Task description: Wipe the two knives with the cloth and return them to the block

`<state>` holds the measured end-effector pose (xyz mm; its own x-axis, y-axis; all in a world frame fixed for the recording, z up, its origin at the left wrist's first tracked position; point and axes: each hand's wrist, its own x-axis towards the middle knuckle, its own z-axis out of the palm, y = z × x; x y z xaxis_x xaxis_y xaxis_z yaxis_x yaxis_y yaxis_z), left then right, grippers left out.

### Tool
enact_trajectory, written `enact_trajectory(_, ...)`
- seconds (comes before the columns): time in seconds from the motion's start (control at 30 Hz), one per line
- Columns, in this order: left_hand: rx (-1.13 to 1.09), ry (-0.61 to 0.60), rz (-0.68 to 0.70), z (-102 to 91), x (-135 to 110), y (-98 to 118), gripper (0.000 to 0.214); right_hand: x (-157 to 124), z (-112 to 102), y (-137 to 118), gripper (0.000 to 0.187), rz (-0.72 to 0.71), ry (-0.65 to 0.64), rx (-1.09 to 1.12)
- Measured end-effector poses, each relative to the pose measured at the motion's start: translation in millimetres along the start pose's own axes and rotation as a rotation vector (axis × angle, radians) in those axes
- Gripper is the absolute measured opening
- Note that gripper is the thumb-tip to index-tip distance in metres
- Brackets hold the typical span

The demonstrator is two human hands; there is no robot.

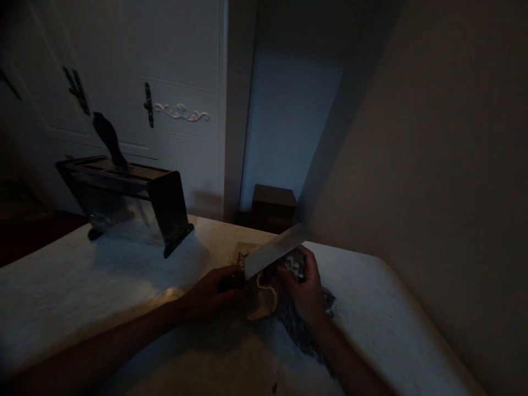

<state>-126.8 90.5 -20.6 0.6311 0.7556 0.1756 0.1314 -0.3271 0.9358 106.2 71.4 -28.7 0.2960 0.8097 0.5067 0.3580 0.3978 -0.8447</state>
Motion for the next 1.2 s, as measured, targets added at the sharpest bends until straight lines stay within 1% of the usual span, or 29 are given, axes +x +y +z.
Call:
enact_trajectory(0.07, -0.117, -0.034, -0.088, -0.3, -0.8, 1.1, 0.033, -0.5, 0.8, 0.5, 0.053, 0.004, -0.003, 0.012)
enact_trajectory(0.17, -0.359, -0.094, -0.297, -1.2, -1.6, 4.4, 0.034, -0.2, 0.9, 2.0, 0.053, 0.041, 0.006, 0.012)
enact_trajectory(0.2, -0.44, -0.121, -0.343, -1.8, -1.6, 5.8, 0.034, 0.2, 0.7, 2.4, 0.054, 0.055, 0.01, 0.013)
enact_trajectory(0.3, -0.632, -0.188, -0.38, -5.1, -1.5, 9.8, 0.032, 1.3, -0.1, 3.0, 0.055, 0.071, 0.025, 0.021)
enact_trajectory(0.4, -0.733, -0.233, -0.405, -9.4, -1.3, 10.2, 0.029, 0.7, -1.1, 3.4, 0.054, 0.043, 0.022, -0.005)
enact_trajectory(0.5, -0.797, -0.267, -0.458, -12.4, -1.2, 6.3, 0.027, -3.2, -2.4, 3.7, 0.053, -0.048, 0.011, -0.076)
enact_trajectory(0.67, -0.867, -0.318, -0.539, -14.0, -1.2, -1.1, 0.028, -11.6, -2.9, -0.2, 0.05, -0.276, -0.058, -0.228)
enact_trajectory(0.73, -0.887, -0.318, -0.562, -14.7, -1.3, -1.9, 0.028, -12.9, -2.5, -2.8, 0.047, -0.316, -0.08, -0.264)
enact_trajectory(0.9, -0.916, -0.323, -0.602, -16.4, -1.2, -1.4, 0.027, -10.4, -1.9, -5.3, 0.045, -0.298, -0.096, -0.262)
enact_trajectory(1.07, -0.908, -0.312, -0.589, -15.6, -1.0, 0.3, 0.027, -6.1, -2.8, -3.0, 0.047, -0.222, -0.057, -0.22)
enact_trajectory(1.2, -0.918, -0.279, -0.598, -14.7, -1.0, 1.0, 0.03, -5.2, -3.0, -0.1, 0.049, -0.175, -0.049, -0.179)
